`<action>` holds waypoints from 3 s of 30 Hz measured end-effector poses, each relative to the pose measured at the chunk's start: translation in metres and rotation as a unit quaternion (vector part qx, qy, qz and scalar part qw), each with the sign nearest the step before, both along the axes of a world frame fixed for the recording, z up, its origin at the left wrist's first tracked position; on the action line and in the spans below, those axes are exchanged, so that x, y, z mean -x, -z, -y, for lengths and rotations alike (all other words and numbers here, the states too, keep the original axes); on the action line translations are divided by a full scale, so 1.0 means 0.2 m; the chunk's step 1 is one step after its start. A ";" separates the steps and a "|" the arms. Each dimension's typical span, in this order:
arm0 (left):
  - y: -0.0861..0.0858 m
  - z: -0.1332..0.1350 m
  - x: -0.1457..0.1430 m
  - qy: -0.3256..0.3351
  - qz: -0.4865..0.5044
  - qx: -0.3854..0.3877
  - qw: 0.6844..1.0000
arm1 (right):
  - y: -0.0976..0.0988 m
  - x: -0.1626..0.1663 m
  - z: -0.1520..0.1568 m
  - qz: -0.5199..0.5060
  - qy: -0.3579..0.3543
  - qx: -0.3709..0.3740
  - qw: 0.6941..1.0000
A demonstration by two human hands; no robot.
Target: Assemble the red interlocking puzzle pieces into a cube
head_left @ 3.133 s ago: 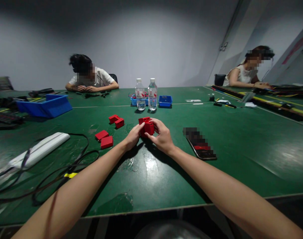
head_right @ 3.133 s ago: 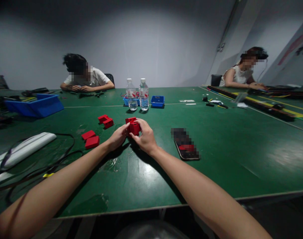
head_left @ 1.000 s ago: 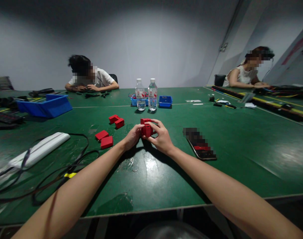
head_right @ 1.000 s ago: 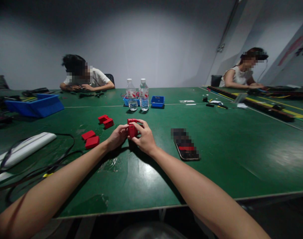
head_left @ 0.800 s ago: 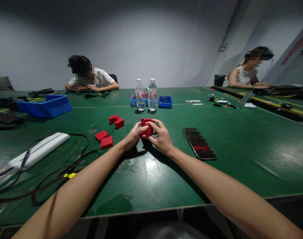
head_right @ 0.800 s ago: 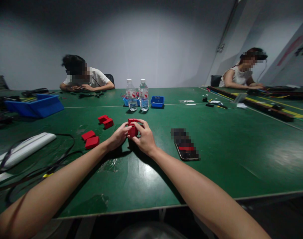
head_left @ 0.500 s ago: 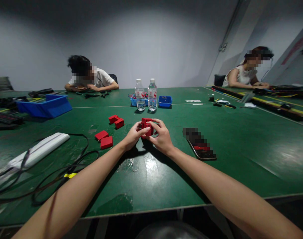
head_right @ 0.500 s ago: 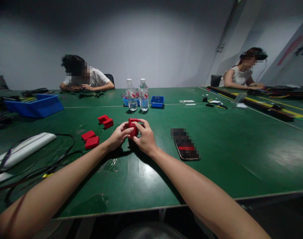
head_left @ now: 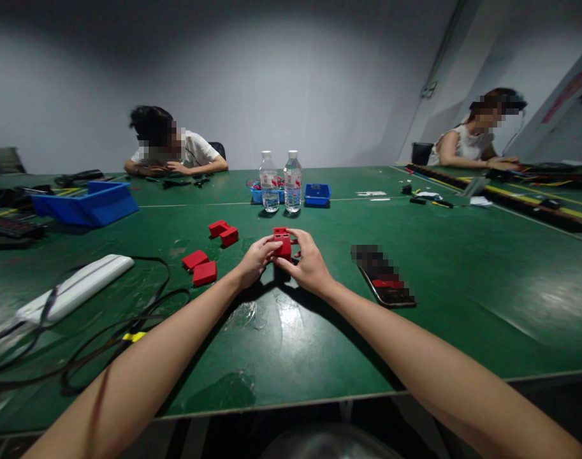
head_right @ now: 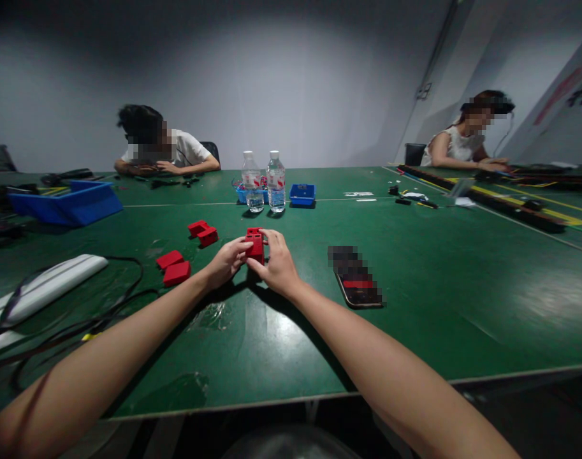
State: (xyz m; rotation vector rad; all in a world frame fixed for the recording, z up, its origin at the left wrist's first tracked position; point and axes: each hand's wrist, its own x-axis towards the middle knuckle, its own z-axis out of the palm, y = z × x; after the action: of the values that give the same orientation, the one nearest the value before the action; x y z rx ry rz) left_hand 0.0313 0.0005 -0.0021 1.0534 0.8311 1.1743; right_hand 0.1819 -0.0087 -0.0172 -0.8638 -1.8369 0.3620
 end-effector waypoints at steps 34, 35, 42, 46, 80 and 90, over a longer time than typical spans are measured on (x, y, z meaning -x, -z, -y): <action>0.08 -0.06 0.03 0.052 -0.039 -0.084 0.994 | 0.05 0.01 -0.05 -0.136 -0.112 0.225 0.958; 0.08 -0.06 0.03 0.051 -0.040 -0.086 0.994 | 0.04 0.01 -0.05 -0.137 -0.115 0.225 0.958; 0.08 -0.06 0.03 0.062 -0.041 -0.096 0.993 | 0.06 0.01 -0.06 -0.142 -0.129 0.219 0.957; 0.08 -0.07 0.03 0.068 -0.045 -0.104 0.991 | 0.07 0.01 -0.06 -0.143 -0.135 0.219 0.956; 0.08 -0.06 0.03 -0.047 -0.258 -0.151 0.953 | 0.05 -0.03 -0.03 0.081 -0.074 0.115 0.987; 0.07 -0.05 0.05 -0.024 -0.267 -0.190 0.945 | 0.02 -0.02 -0.02 0.021 -0.059 0.200 0.978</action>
State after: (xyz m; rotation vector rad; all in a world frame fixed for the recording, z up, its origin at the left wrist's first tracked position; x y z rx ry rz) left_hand 0.0214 0.0114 -0.0152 1.7257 1.0744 1.1282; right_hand 0.1867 -0.0053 -0.0217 -1.0399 -1.8911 0.8155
